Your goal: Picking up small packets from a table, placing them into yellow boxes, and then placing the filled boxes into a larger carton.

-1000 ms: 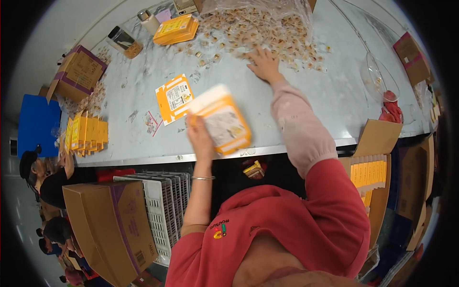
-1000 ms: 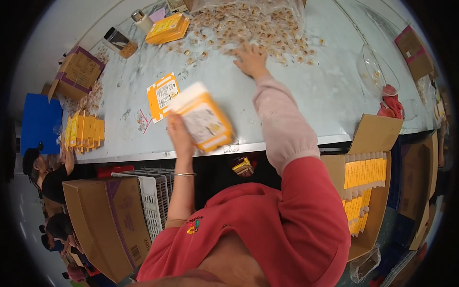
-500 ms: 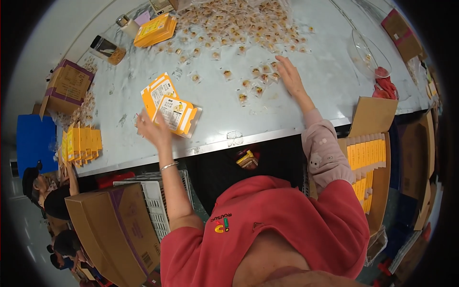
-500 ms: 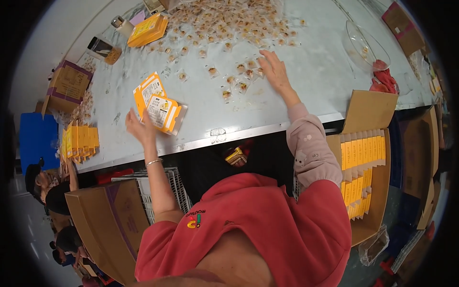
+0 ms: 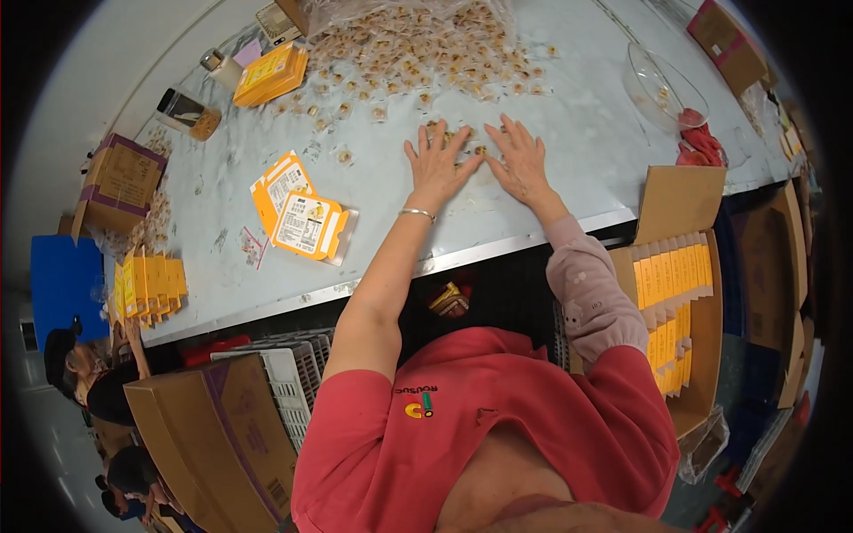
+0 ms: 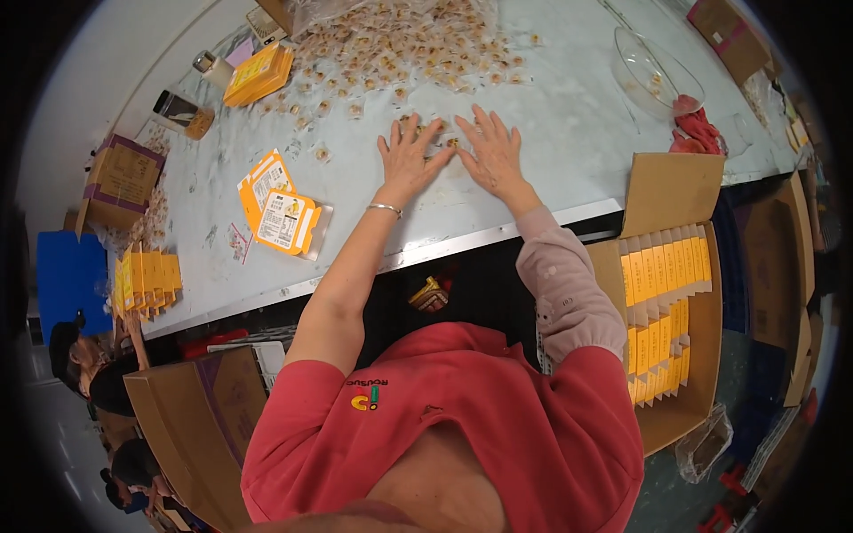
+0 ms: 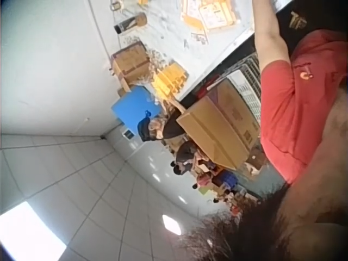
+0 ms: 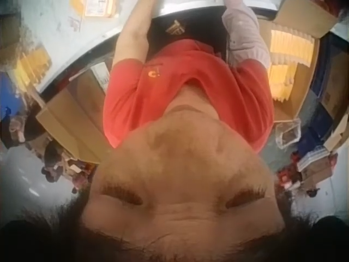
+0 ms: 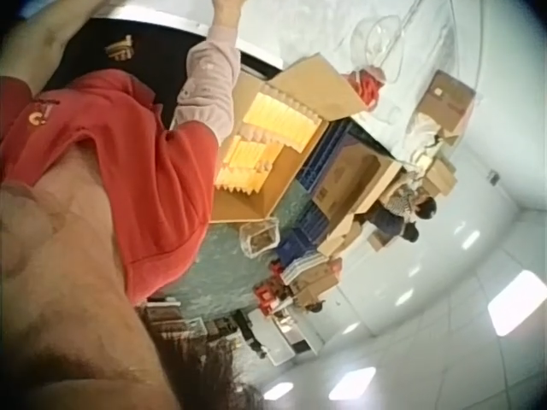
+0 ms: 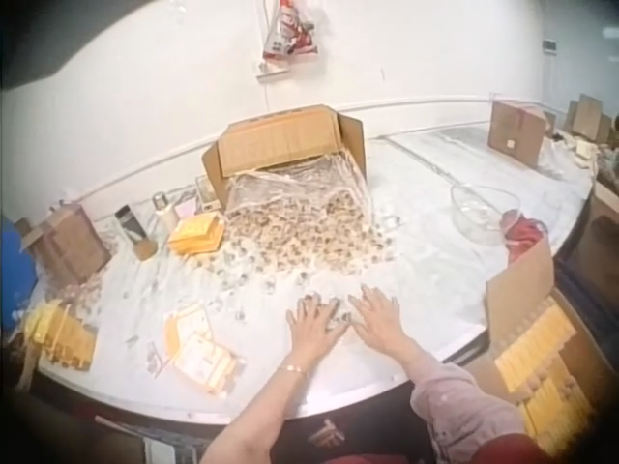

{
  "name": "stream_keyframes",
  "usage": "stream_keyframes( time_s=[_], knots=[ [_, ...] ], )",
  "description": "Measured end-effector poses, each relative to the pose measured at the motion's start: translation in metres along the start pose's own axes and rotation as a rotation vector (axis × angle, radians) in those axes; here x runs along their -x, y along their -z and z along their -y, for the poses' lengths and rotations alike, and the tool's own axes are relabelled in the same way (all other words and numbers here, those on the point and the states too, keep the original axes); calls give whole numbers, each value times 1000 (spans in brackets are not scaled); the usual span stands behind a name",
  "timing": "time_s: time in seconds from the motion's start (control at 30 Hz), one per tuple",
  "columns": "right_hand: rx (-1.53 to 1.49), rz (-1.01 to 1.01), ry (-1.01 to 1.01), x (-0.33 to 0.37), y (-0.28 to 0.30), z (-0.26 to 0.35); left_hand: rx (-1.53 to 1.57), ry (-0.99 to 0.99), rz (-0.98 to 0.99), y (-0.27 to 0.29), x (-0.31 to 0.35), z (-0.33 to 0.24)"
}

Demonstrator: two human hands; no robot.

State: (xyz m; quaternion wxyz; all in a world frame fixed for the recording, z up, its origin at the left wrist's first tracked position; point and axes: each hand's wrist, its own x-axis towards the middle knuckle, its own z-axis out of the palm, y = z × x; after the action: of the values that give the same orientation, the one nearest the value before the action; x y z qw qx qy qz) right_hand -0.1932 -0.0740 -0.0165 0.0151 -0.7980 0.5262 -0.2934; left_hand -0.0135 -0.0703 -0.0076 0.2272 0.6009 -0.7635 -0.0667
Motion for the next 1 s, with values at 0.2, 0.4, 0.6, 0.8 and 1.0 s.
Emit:
stream_keyframes(
  time_s=[0.2, 0.4, 0.6, 0.8, 1.0],
  knots=[
    [174, 242, 179, -31, -17, 14, 115, -145, -163, -13, 15, 21],
    [16, 199, 37, -5, -11, -13, 87, -59, -158, 8, 53, 15],
    [-314, -5, -189, -1, 42, -66, 9, 152, 95, 47, 52, -3],
    [-739, -153, -335, -27, 149, -84, 53, -122, 487, 183, 93, 135],
    [-675, 281, -188, -57, 90, -9, -685, 16, 688, 205, 105, 130]
  ],
)
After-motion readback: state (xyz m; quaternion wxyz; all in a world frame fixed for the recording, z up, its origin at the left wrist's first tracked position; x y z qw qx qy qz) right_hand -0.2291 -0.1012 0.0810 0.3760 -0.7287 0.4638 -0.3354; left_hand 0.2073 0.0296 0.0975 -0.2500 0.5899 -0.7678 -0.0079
